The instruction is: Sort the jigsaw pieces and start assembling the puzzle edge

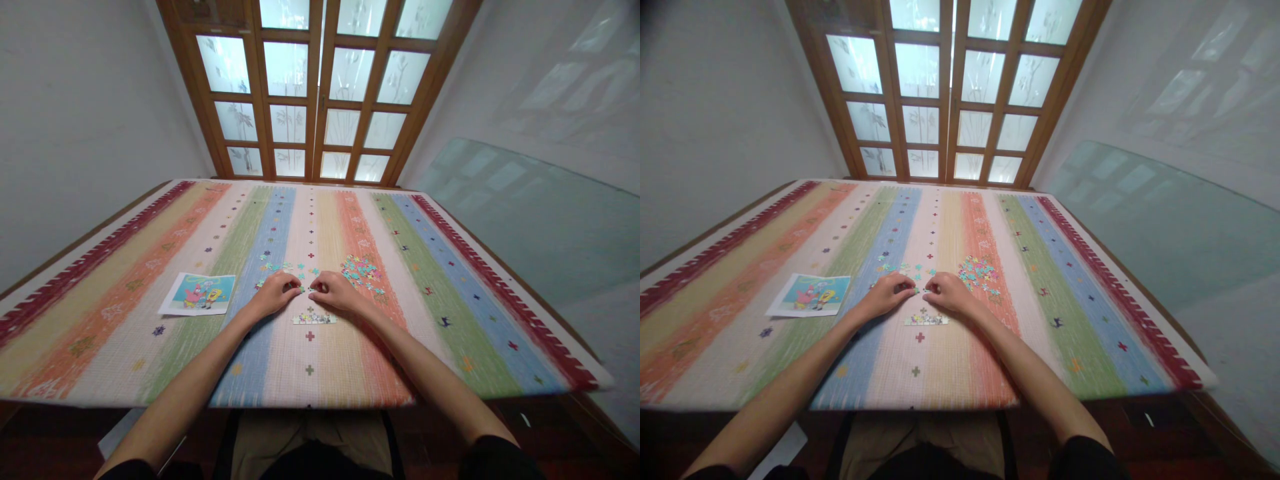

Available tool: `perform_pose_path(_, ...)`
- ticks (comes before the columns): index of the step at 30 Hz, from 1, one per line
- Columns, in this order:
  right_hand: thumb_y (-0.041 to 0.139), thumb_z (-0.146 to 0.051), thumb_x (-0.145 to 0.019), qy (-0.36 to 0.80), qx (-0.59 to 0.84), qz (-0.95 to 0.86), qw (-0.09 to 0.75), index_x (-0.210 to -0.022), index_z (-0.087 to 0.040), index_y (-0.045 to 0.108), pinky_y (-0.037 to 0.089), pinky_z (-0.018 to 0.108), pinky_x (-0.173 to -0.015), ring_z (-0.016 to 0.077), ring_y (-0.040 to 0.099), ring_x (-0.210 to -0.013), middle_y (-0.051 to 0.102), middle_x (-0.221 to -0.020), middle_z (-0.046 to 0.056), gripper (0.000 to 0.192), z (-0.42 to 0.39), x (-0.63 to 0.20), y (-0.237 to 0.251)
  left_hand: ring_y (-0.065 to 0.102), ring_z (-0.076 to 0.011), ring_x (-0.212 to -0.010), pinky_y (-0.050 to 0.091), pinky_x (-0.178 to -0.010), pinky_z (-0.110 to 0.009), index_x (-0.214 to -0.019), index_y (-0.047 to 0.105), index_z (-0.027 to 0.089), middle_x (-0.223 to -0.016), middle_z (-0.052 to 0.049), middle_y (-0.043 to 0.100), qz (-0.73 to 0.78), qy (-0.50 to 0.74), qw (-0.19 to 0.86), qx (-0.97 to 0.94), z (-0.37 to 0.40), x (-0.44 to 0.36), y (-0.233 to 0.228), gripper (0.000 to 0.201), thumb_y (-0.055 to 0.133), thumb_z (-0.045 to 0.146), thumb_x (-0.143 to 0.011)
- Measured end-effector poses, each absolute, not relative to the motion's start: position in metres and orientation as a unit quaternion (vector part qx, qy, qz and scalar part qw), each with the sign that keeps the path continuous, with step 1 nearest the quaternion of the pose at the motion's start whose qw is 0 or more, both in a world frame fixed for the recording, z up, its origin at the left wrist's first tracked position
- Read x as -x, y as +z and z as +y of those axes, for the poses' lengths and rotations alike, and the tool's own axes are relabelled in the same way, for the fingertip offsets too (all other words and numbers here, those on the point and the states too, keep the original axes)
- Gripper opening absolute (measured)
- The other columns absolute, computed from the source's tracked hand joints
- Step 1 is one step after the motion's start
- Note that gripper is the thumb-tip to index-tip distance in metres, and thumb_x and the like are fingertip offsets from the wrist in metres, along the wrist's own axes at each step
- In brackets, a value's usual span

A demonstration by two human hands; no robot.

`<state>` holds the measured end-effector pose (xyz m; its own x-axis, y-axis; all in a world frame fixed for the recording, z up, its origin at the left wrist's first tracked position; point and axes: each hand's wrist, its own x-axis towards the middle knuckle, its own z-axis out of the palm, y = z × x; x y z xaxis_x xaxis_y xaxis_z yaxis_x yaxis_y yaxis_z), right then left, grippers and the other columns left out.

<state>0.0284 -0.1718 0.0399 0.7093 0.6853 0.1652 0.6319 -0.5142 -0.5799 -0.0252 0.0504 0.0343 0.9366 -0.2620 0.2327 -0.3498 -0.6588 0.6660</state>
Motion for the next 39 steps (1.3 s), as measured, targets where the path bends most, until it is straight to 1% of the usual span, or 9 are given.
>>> perform_pose_path(2,0.075,-0.023,-0.083,0.034,0.866,-0.401,0.297,-0.085,-0.016,0.075,0.040,0.028,-0.072,0.0160,0.055,-0.075,0.063,-0.078,0.003,0.008,-0.175,-0.029,0.041,0.060,-0.0228,-0.088,0.046,-0.086,-0.037,-0.087,0.071,0.021,-0.088,-0.005,0.071,-0.177,0.064,0.365,-0.912,0.051,0.026,0.033,0.006,0.067,0.025,-0.086)
perform_pose_path(4,0.074,-0.024,-0.084,0.030,0.863,-0.411,0.290,-0.087,-0.016,0.076,0.040,0.028,-0.072,0.0161,0.055,-0.075,0.062,-0.078,0.002,0.008,-0.179,-0.030,0.040,0.059,-0.0225,-0.087,0.045,-0.086,-0.038,-0.088,0.071,0.020,-0.085,-0.004,0.069,-0.185,0.067,0.354,-0.914,0.051,0.026,0.031,0.006,0.067,0.026,-0.087)
perform_pose_path(8,0.072,-0.021,-0.083,0.022,0.864,-0.398,0.309,-0.089,-0.017,0.075,0.040,0.027,-0.071,0.0154,0.054,-0.072,0.061,-0.078,0.001,0.008,-0.183,-0.030,0.034,0.057,-0.0221,-0.086,0.044,-0.087,-0.038,-0.087,0.070,0.020,-0.080,-0.003,0.064,-0.200,0.071,0.345,-0.914,0.049,0.025,0.028,0.007,0.068,0.026,-0.088)
perform_pose_path(14,0.072,-0.020,-0.083,0.012,0.862,-0.380,0.335,-0.088,-0.016,0.075,0.040,0.027,-0.070,0.0148,0.055,-0.072,0.060,-0.076,0.001,0.006,-0.183,-0.029,0.028,0.056,-0.0224,-0.088,0.043,-0.088,-0.038,-0.088,0.070,0.020,-0.079,-0.002,0.061,-0.218,0.074,0.343,-0.911,0.043,0.021,0.027,0.004,0.068,0.024,-0.089)
perform_pose_path(24,0.072,-0.019,-0.084,0.014,0.858,-0.380,0.346,-0.087,-0.017,0.076,0.040,0.027,-0.069,0.0148,0.056,-0.071,0.061,-0.076,0.001,0.006,-0.183,-0.029,0.025,0.055,-0.0239,-0.091,0.043,-0.090,-0.040,-0.091,0.072,0.020,-0.081,-0.004,0.061,-0.227,0.075,0.320,-0.917,0.040,0.020,0.024,0.013,0.064,0.028,-0.093)
perform_pose_path(29,0.071,-0.018,-0.085,0.003,0.851,-0.391,0.352,-0.086,-0.017,0.076,0.040,0.026,-0.068,0.0139,0.055,-0.069,0.060,-0.075,0.000,0.005,-0.184,-0.028,0.024,0.056,-0.0230,-0.089,0.044,-0.089,-0.039,-0.091,0.073,0.019,-0.081,-0.004,0.061,-0.229,0.082,0.300,-0.922,0.039,0.021,0.025,0.014,0.062,0.028,-0.094)
perform_pose_path(32,0.071,-0.017,-0.086,-0.017,0.840,-0.411,0.354,-0.091,-0.018,0.077,0.040,0.025,-0.067,0.0136,0.055,-0.069,0.060,-0.076,0.000,0.008,-0.185,-0.029,0.021,0.056,-0.0225,-0.088,0.045,-0.088,-0.038,-0.090,0.074,0.019,-0.081,-0.004,0.061,-0.229,0.092,0.286,-0.926,0.038,0.022,0.026,0.016,0.061,0.028,-0.094)
perform_pose_path(35,0.068,-0.015,-0.087,-0.042,0.830,-0.435,0.346,-0.098,-0.020,0.077,0.040,0.025,-0.068,0.0134,0.056,-0.070,0.061,-0.081,0.001,0.014,-0.186,-0.029,0.017,0.056,-0.0226,-0.087,0.045,-0.087,-0.038,-0.091,0.075,0.019,-0.080,-0.005,0.061,-0.229,0.102,0.263,-0.932,0.037,0.023,0.026,0.017,0.062,0.028,-0.094)
perform_pose_path(39,0.066,-0.013,-0.087,-0.067,0.831,-0.460,0.306,-0.095,-0.021,0.078,0.040,0.025,-0.067,0.0138,0.055,-0.071,0.062,-0.084,0.002,0.016,-0.185,-0.028,0.013,0.056,-0.0235,-0.088,0.046,-0.087,-0.039,-0.093,0.077,0.018,-0.081,-0.006,0.062,-0.237,0.113,0.233,-0.936,0.036,0.024,0.026,0.017,0.062,0.027,-0.094)
